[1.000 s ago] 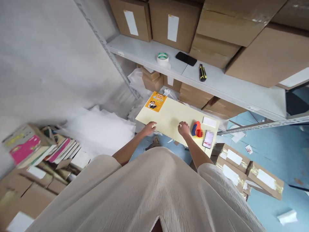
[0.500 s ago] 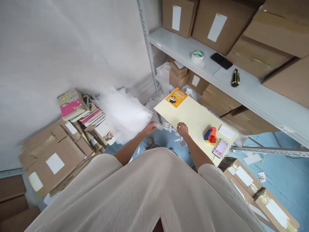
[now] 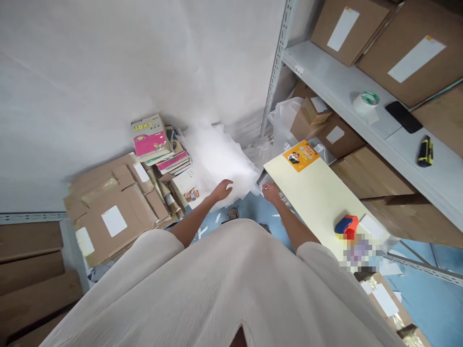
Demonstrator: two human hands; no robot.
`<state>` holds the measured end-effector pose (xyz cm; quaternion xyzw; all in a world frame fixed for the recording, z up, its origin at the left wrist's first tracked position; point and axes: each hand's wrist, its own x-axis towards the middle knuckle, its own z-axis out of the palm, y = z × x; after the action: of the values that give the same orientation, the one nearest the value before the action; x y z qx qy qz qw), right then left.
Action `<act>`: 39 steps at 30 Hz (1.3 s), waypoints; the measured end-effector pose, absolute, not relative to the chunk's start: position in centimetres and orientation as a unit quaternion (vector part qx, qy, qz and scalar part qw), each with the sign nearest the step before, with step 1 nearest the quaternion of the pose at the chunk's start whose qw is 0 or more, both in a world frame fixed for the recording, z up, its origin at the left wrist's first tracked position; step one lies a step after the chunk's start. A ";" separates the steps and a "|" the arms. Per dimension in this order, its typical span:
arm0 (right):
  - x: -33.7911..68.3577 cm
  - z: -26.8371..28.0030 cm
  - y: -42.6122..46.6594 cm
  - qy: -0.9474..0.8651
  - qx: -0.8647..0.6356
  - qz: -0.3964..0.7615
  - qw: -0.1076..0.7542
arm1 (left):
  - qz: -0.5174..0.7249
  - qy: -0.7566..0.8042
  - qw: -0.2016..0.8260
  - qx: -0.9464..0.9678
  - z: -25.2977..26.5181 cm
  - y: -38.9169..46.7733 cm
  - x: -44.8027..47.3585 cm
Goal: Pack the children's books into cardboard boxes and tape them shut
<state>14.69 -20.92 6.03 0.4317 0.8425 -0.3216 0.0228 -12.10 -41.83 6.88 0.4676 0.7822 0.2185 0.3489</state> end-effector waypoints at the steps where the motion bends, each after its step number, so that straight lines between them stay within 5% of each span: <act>1: 13.4 6.0 -21.2 0.842 0.431 -0.323 0.028 | 0.215 0.785 0.348 0.465 6.6 -42.1 -13.0; 23: 3.3 4.0 -22.4 0.726 0.541 -0.419 0.070 | 0.104 0.796 0.344 0.487 5.5 -43.4 -18.1; 32: 3.6 3.6 -21.0 0.652 0.596 -0.463 -0.075 | 0.133 0.800 0.342 0.474 4.8 -43.4 -18.7; 39: 4.6 3.0 -21.0 0.600 0.610 -0.516 -0.048 | 0.157 0.801 0.345 0.464 5.2 -43.5 -18.9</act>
<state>4.57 -20.98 2.99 0.6099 0.5998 -0.5157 -0.0478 -18.92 -43.45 5.22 0.4641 0.8007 0.1569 0.3448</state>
